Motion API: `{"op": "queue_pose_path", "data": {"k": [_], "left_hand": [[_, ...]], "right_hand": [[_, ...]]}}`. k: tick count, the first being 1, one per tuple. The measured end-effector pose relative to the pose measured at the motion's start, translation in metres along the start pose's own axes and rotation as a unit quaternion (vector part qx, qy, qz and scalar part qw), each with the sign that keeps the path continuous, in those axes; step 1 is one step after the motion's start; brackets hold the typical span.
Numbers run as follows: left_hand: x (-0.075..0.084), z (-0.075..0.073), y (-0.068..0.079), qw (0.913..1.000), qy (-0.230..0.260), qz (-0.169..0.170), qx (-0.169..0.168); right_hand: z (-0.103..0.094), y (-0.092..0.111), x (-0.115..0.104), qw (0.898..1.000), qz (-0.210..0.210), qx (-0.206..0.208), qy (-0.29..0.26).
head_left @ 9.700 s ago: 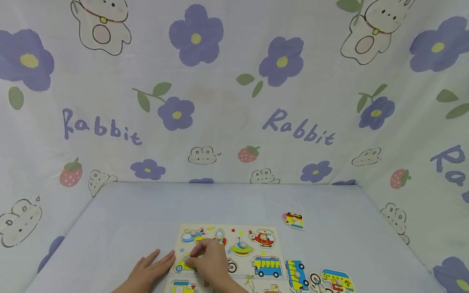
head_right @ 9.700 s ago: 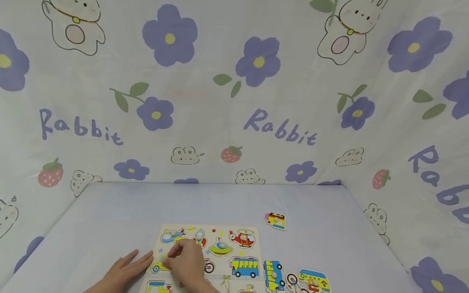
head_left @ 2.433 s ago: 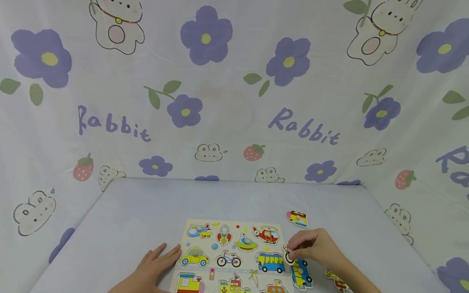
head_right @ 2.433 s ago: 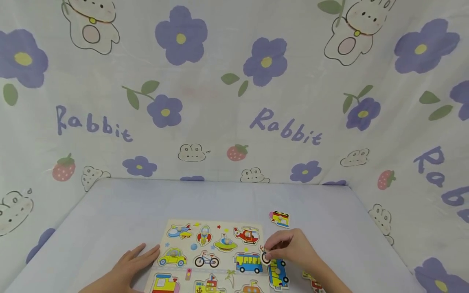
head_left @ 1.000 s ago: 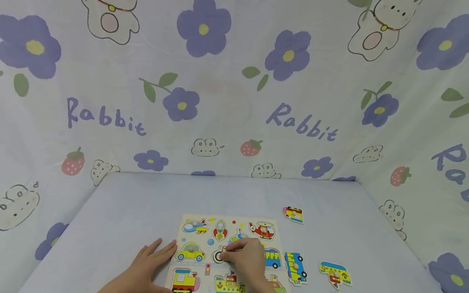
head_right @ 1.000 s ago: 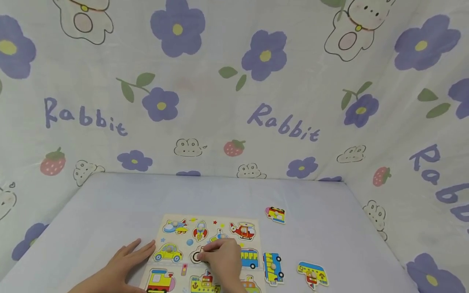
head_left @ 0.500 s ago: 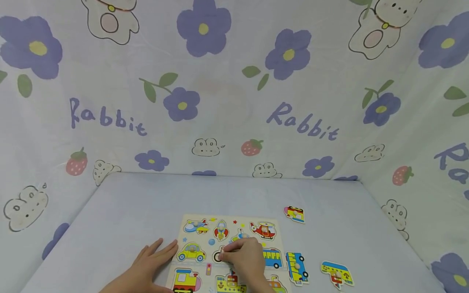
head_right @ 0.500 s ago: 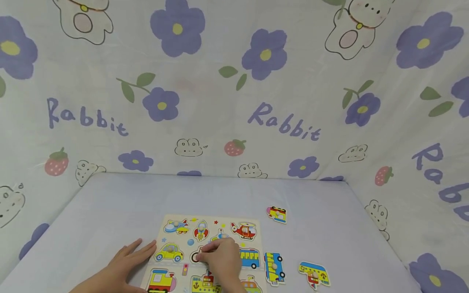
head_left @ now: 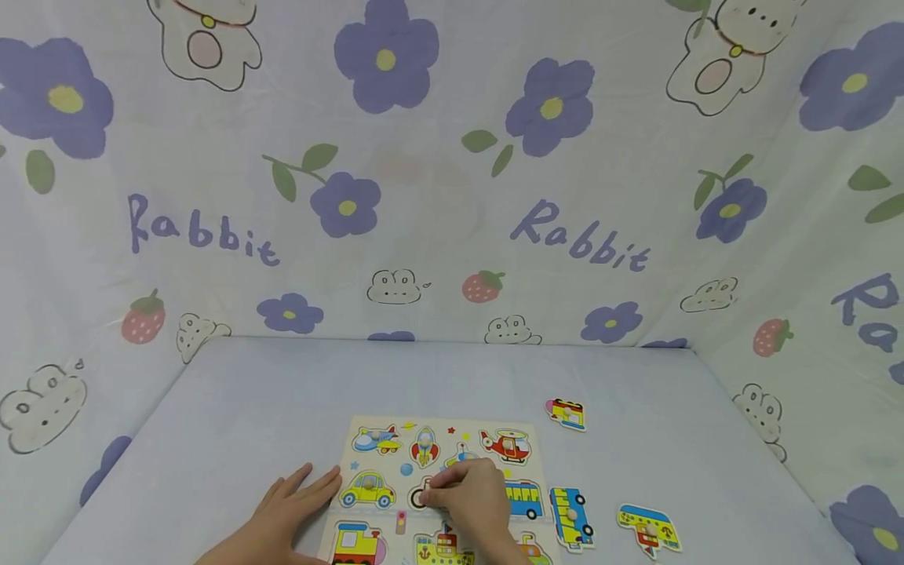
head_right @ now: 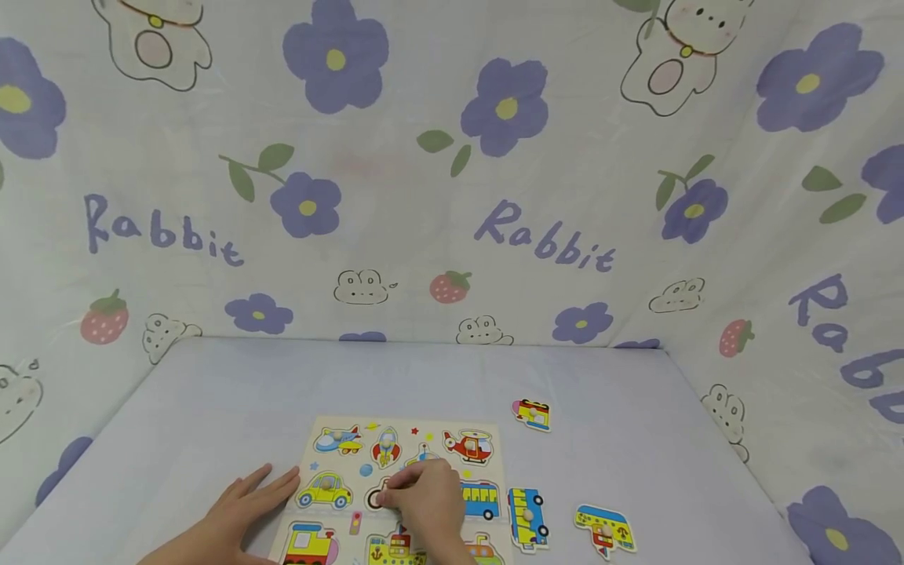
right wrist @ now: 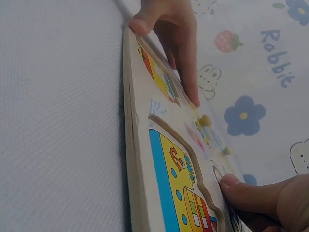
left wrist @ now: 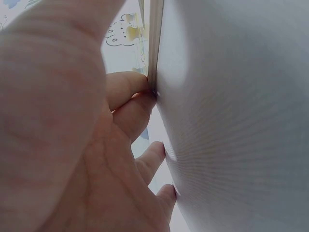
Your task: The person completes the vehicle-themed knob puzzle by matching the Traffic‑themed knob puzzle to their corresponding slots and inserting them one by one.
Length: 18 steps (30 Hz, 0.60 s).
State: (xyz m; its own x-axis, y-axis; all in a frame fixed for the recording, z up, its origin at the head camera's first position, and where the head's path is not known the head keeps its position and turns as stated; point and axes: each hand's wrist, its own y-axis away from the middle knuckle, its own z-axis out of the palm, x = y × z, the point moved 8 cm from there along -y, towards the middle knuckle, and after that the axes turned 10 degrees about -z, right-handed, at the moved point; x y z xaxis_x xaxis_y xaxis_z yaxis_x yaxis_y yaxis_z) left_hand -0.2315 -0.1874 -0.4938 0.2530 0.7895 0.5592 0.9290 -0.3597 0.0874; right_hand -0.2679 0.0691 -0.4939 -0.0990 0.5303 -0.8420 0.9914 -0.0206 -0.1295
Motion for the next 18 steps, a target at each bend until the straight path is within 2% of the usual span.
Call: {"op": "queue_pose_path", "data": {"k": [9,18], "left_hand": [[0.0019,-0.0012,0.0007,0.9997,-0.013,0.02,0.011],[0.0002,0.0016,-0.0008,1.0,0.0,0.002,0.006]], "right_hand": [[0.0016,0.0002,0.0013,1.0,0.008,-0.001,0.0],[0.0019,0.0001,0.0025,1.0,0.012,-0.003,0.008]]}}
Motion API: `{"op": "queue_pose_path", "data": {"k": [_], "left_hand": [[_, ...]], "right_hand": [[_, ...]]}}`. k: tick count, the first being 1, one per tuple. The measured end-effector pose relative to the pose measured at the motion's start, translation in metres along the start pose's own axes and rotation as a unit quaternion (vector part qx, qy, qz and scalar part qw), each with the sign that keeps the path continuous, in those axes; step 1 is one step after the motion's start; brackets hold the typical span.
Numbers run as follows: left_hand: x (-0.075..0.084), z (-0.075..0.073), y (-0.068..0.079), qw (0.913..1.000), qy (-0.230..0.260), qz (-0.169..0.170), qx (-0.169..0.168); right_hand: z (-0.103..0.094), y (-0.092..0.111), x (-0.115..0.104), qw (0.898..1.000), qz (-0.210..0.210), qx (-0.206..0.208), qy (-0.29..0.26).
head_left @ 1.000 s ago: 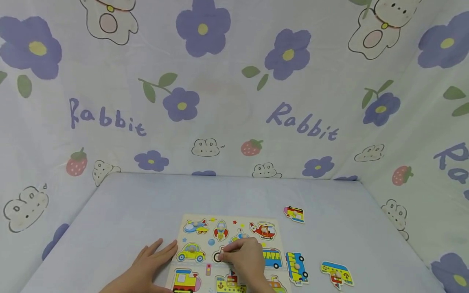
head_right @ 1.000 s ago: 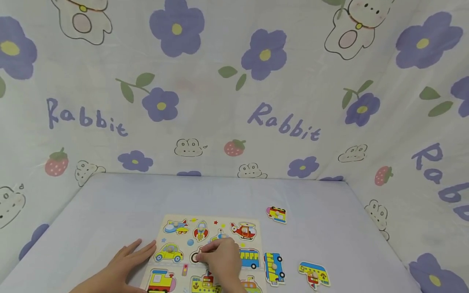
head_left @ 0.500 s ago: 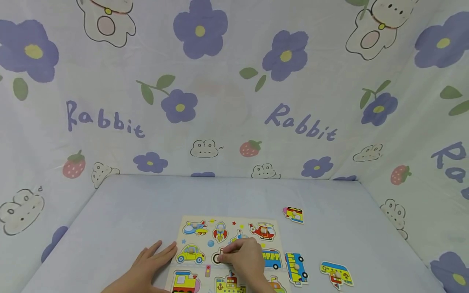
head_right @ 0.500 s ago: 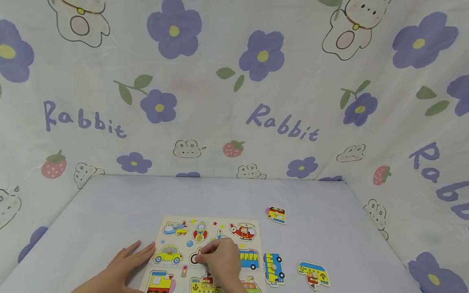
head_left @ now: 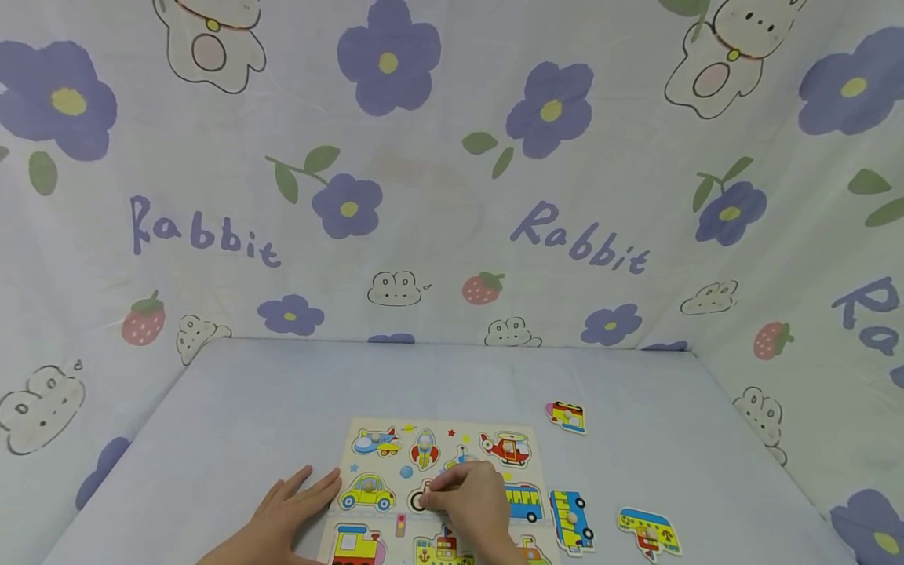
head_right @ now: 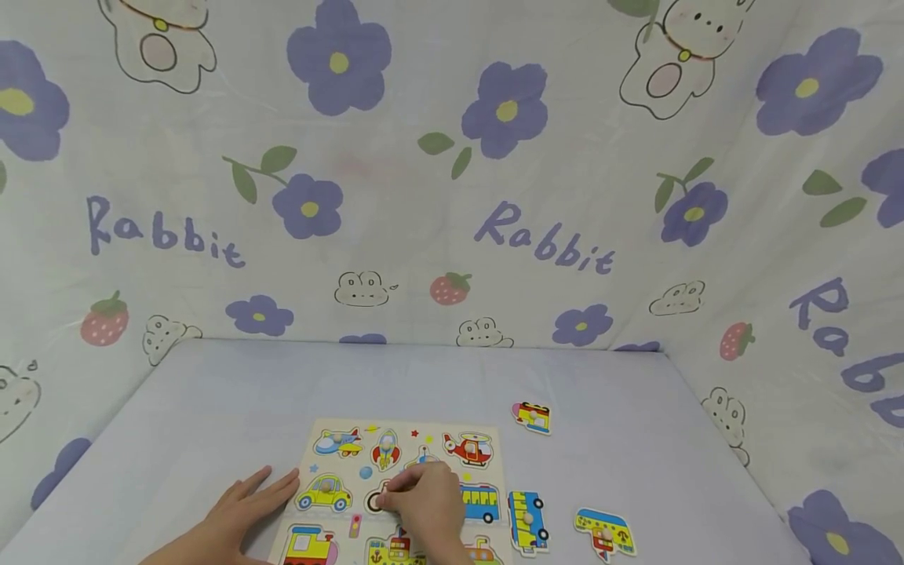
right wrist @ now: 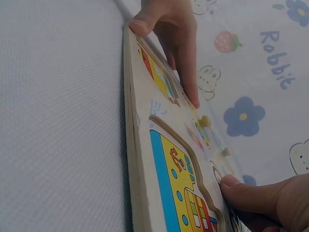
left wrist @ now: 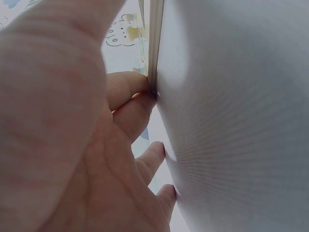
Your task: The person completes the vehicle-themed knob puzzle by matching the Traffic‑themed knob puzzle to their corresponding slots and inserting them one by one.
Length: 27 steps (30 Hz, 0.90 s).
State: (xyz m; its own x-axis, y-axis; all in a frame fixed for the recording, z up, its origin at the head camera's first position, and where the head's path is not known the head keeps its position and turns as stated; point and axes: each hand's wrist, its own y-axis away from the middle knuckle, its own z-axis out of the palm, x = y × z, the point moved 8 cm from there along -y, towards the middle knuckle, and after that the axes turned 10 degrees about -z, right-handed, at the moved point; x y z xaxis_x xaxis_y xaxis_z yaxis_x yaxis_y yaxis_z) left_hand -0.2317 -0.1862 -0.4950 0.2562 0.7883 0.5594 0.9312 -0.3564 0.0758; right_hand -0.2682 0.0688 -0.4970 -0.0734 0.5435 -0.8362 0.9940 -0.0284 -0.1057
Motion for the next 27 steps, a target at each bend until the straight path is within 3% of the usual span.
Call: {"op": "queue_pose_path", "data": {"k": [12,27], "left_hand": [[0.0024,-0.0006,0.0006,1.0,0.001,-0.008,-0.004],[0.0002,-0.0017,0.0003,0.9999,-0.01,0.012,0.001]], "right_hand": [[-0.0009,0.0003,-0.0004,1.0,-0.006,-0.004,-0.01],[-0.0016,-0.0001,-0.0014,1.0,-0.002,-0.002,0.001]]}}
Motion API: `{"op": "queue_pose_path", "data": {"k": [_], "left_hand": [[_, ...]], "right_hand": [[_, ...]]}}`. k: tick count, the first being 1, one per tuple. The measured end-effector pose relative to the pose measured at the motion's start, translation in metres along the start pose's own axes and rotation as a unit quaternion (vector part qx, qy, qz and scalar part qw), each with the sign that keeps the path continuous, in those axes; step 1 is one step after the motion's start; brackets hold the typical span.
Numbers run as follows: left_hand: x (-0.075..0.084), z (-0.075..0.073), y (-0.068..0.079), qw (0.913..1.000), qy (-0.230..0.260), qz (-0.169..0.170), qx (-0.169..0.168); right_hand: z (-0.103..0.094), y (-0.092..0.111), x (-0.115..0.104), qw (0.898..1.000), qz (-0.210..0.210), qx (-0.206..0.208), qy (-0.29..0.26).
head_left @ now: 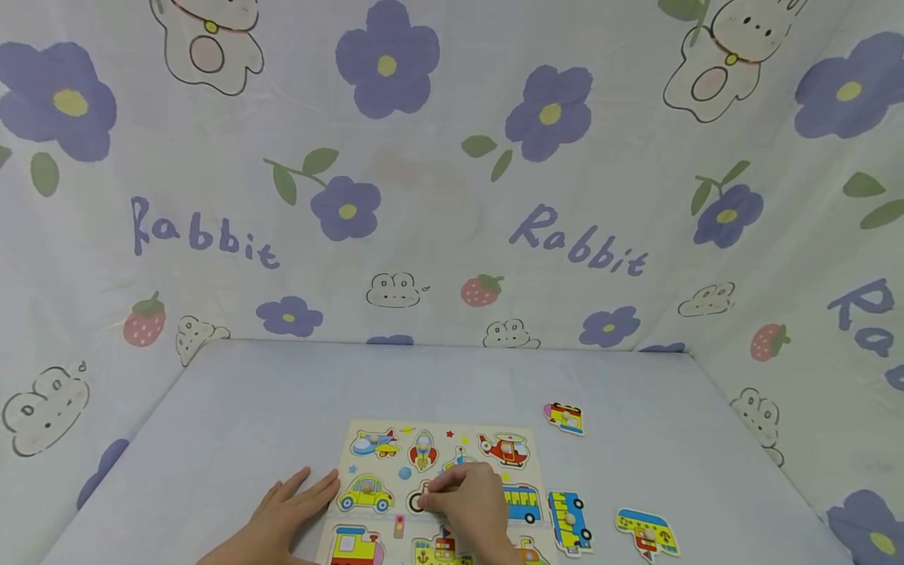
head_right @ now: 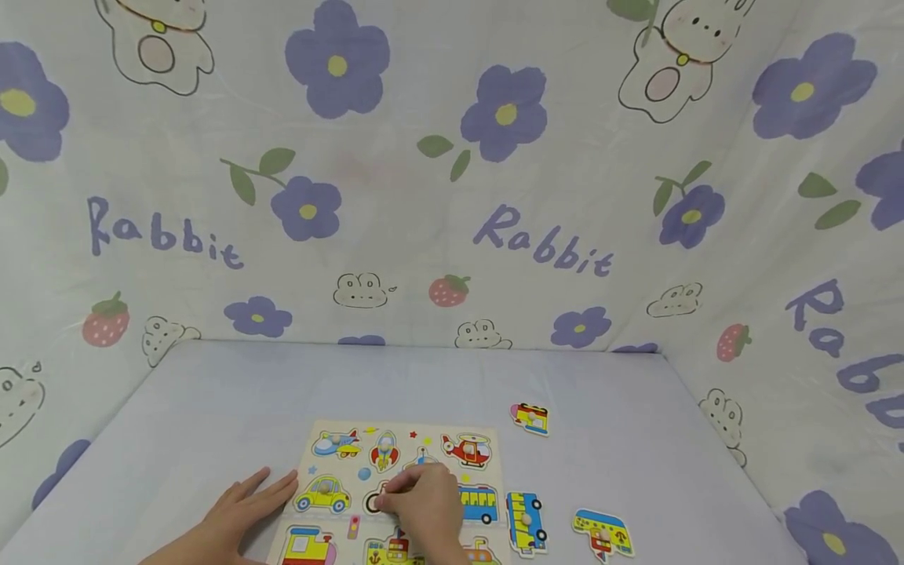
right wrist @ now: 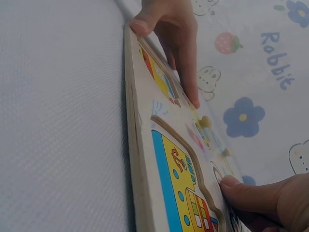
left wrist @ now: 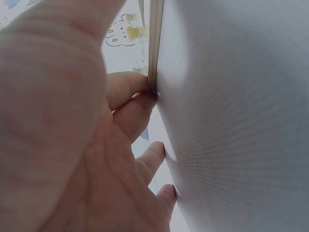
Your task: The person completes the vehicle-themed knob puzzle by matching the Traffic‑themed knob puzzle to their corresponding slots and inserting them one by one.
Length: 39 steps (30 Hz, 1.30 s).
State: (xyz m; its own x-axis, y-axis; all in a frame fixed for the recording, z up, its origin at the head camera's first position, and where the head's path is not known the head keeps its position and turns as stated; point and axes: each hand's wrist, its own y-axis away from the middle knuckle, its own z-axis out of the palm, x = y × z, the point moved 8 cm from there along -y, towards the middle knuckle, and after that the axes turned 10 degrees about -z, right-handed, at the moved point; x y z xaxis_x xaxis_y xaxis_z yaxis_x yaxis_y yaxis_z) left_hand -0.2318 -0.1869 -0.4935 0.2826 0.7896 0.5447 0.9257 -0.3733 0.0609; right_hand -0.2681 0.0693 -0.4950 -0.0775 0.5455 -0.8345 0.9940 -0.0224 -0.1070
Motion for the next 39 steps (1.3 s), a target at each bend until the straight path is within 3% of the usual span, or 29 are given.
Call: {"op": "queue_pose_path", "data": {"k": [4,10,15,18,21,25,29,39], "left_hand": [[-0.001,0.001,0.001,0.9999,-0.003,-0.005,-0.009],[-0.003,0.003,0.0,0.9994,-0.006,-0.027,-0.021],[-0.004,0.003,0.002,0.9994,-0.001,-0.03,-0.02],[-0.007,0.002,0.001,0.9989,0.0,-0.043,-0.018],[-0.007,0.003,0.0,0.9988,-0.001,-0.045,-0.018],[-0.005,0.002,-0.001,0.9992,0.004,-0.034,-0.022],[-0.004,-0.001,-0.003,0.9992,0.008,-0.035,-0.02],[-0.006,0.004,-0.002,0.999,0.001,-0.035,-0.027]], "right_hand": [[0.001,0.003,0.0,1.0,-0.019,-0.01,-0.016],[-0.011,-0.001,0.003,0.99,-0.069,-0.083,-0.093],[-0.056,-0.008,-0.001,0.977,-0.152,-0.143,-0.052],[-0.094,-0.017,0.002,0.957,-0.218,-0.191,-0.025],[-0.127,-0.024,0.02,0.937,-0.249,-0.245,-0.02],[-0.15,-0.025,0.055,0.918,-0.235,-0.317,-0.039],[-0.155,-0.024,0.079,0.908,-0.223,-0.35,-0.063],[-0.145,-0.018,0.093,0.896,-0.2,-0.384,-0.1]]}}
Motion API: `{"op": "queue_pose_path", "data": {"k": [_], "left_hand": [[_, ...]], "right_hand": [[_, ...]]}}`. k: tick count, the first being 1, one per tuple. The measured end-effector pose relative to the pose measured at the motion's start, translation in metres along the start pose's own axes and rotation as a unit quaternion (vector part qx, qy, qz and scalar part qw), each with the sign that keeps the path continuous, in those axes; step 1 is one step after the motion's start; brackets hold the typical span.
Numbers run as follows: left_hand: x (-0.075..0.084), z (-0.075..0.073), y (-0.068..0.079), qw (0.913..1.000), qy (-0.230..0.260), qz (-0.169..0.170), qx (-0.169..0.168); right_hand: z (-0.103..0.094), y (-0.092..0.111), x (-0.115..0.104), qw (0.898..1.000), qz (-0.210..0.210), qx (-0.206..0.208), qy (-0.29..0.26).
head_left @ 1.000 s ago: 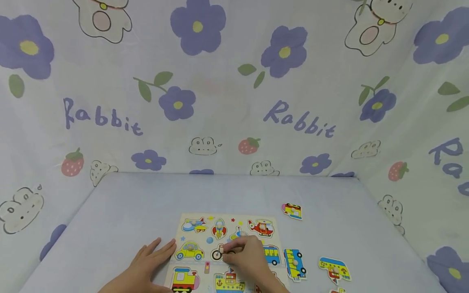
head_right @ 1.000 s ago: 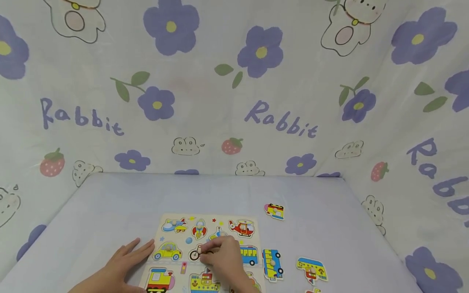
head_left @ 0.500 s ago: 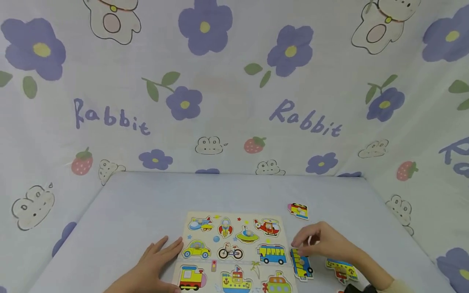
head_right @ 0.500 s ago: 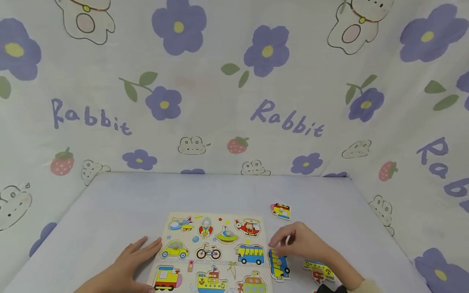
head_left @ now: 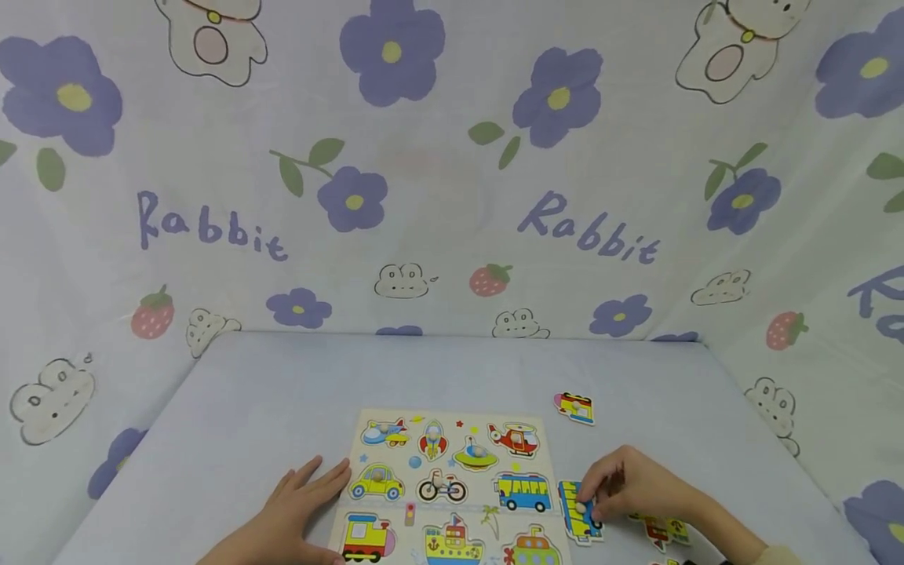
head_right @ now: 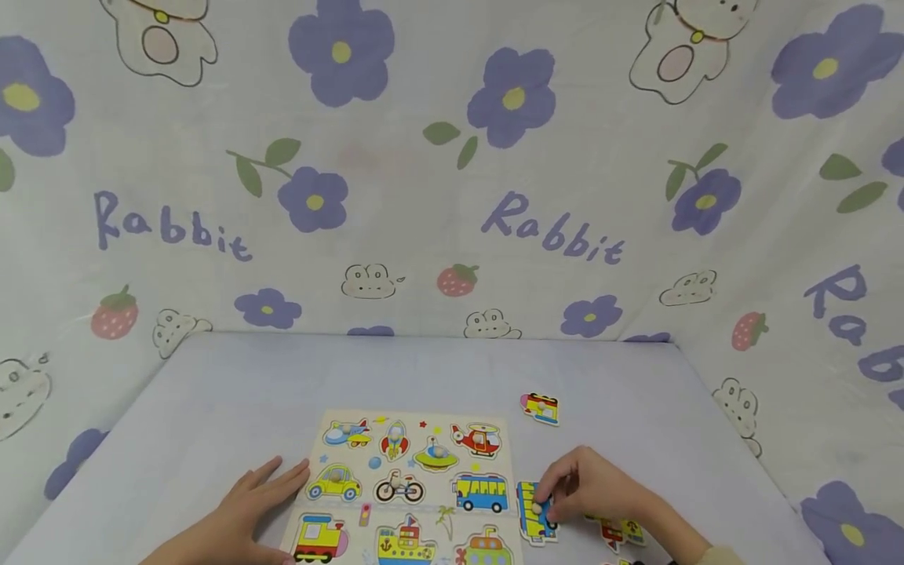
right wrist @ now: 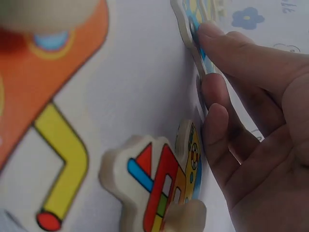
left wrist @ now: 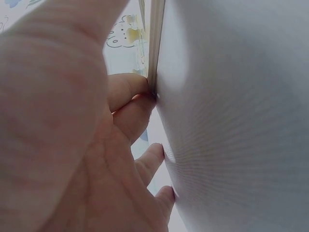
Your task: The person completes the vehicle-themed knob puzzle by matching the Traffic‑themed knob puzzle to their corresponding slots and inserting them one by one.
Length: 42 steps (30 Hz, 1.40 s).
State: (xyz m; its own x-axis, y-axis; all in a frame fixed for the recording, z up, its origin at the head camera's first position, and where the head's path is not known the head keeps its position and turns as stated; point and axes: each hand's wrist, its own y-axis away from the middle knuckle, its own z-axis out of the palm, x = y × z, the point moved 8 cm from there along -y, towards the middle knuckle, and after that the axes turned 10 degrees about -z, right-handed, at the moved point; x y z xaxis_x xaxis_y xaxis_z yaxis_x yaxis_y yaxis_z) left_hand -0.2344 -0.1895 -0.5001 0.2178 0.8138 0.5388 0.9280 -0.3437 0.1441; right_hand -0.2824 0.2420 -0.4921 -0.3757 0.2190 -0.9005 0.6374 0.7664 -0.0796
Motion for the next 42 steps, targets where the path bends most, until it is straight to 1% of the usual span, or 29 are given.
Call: {"op": "queue_pose_path", "data": {"k": [3,10,18,23,33,37,42], "left_hand": [[-0.0004,0.0002,-0.0001,1.0,-0.005,0.002,0.003],[-0.0011,0.002,-0.0009,1.0,-0.001,0.002,-0.002],[-0.001,0.0021,-0.0013,1.0,0.001,-0.004,0.004],[-0.0003,0.0012,-0.0011,1.0,0.001,-0.006,0.004],[-0.0021,0.0022,-0.001,0.9998,0.012,-0.017,-0.001],[0.0001,-0.0001,0.0004,0.9999,0.012,-0.01,0.0],[0.0028,-0.0029,0.0023,0.9999,0.005,0.007,0.007]], "right_hand": [[0.0017,-0.0009,-0.0012,1.0,0.003,0.002,-0.008],[0.006,-0.003,-0.0013,1.0,0.014,0.002,-0.022],[0.0091,-0.0067,0.0005,1.0,0.002,-0.014,-0.013],[0.0072,-0.0081,-0.0003,1.0,-0.003,-0.009,-0.001],[0.0046,-0.0084,-0.0007,1.0,0.015,0.009,-0.002],[0.0023,-0.0076,-0.0025,1.0,0.019,0.015,-0.002],[-0.0004,-0.0074,-0.0057,1.0,0.012,0.016,0.008]]}}
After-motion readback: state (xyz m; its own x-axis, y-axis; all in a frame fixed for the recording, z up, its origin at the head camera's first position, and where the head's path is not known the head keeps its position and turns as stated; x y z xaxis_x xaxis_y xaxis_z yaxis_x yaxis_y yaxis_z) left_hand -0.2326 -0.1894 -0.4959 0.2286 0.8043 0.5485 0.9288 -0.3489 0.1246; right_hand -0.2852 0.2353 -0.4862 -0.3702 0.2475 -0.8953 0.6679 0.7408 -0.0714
